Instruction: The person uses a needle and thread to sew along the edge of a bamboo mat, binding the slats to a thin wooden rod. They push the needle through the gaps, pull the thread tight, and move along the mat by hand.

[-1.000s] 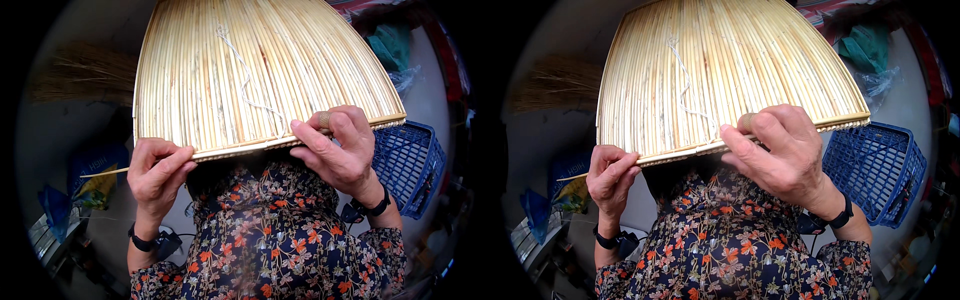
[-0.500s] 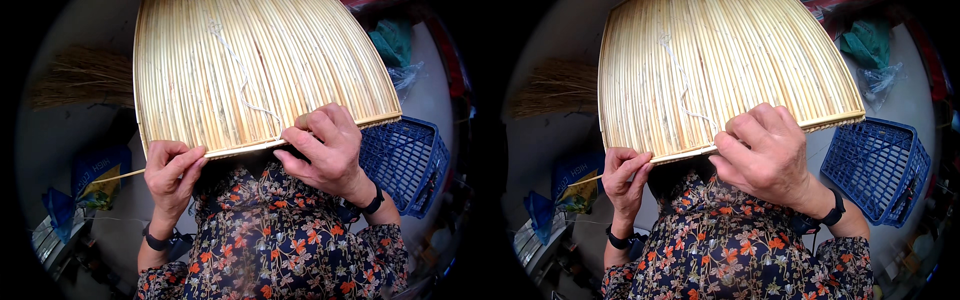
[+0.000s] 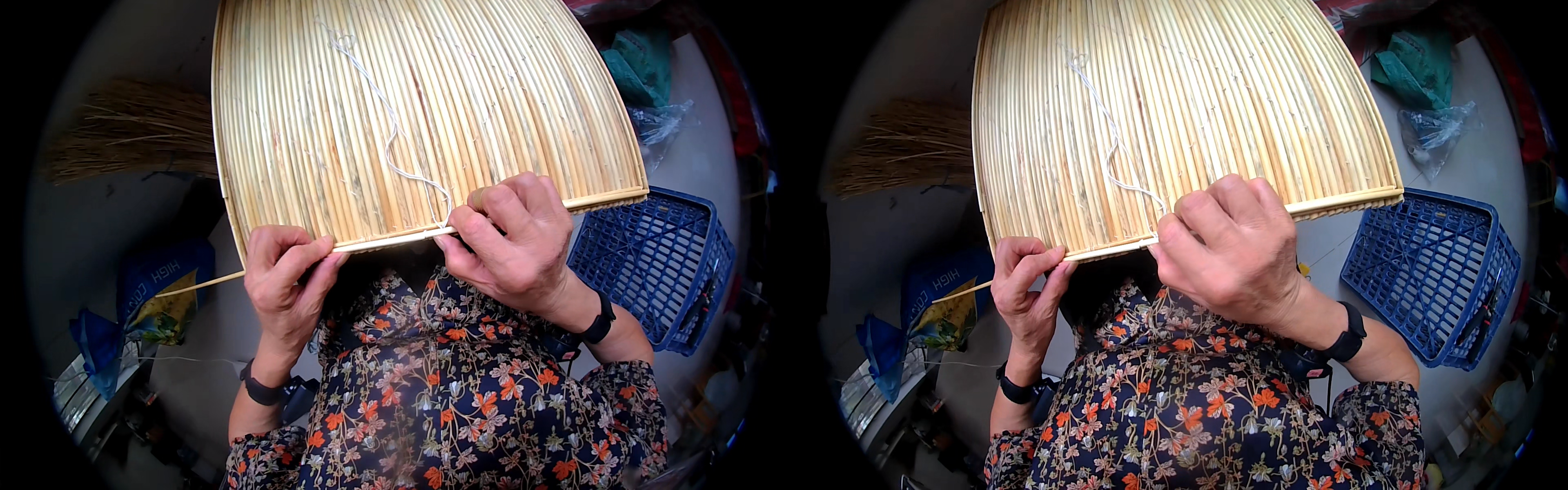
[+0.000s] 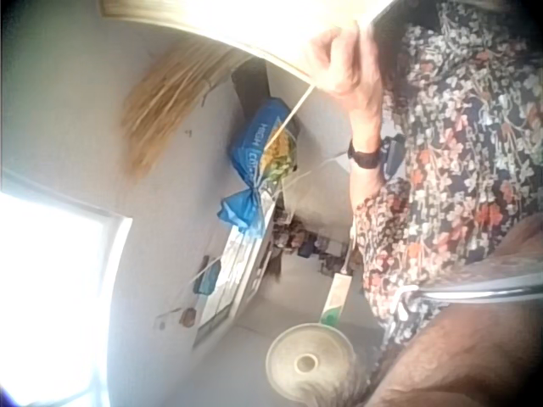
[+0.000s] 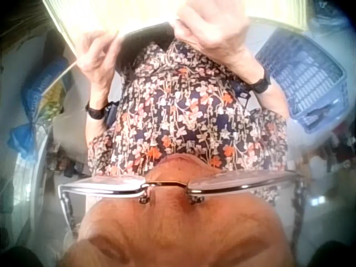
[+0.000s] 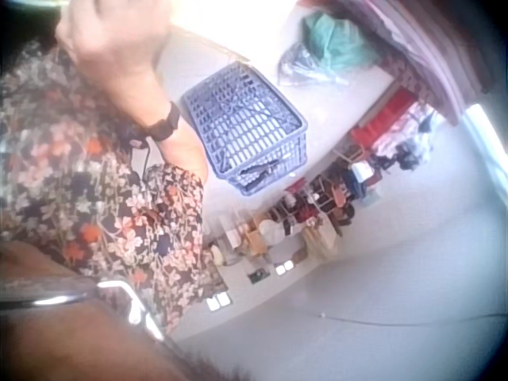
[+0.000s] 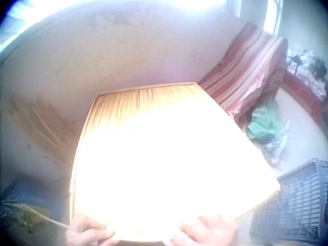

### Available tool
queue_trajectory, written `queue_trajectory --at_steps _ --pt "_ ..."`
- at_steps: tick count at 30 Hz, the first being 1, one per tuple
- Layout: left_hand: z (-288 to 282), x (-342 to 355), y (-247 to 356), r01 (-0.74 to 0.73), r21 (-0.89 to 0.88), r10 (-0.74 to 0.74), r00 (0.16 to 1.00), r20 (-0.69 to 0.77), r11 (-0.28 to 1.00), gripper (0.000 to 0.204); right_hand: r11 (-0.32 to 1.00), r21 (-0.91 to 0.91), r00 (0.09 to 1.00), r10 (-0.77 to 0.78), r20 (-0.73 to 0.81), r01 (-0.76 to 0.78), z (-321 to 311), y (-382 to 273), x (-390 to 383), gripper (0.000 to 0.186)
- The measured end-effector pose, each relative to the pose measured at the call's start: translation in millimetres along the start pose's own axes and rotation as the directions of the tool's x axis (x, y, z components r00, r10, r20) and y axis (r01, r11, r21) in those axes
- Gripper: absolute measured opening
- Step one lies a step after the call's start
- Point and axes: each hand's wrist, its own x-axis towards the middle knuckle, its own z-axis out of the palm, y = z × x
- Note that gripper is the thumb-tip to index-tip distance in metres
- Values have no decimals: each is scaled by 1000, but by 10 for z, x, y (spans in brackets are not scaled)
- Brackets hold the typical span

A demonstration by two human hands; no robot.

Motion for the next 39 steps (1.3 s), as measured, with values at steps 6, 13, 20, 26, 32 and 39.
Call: queue_trajectory --at_steps 6,13,20,26,32,39 --pt "51 -7 -8 1 -4 -1 1000 7 1000 23 999 -8 999 -34 5 34 22 41 -43 24" --pt "171 -14 -2 -96 46 96 995 -13 994 28 1000 -21 1000 5 -27 -5 104 -3 -92 23" --pt "331 69 27 -144 13 144 989 -29 990 30 999 -29 999 41 -5 -41 130 2 -117 23" --pt "385 184 128 -244 28 245 967 -65 969 32 999 -17 999 29 -36 -29 111 -2 -76 24" --pt "363 240 187 -182 -100 180 983 -25 978 26 1000 -5 1000 25 -11 -25 89 3 -64 25" --pt "358 261 171 -217 -90 220 975 21 972 25 999 -41 998 -15 -59 12 141 16 -111 23"
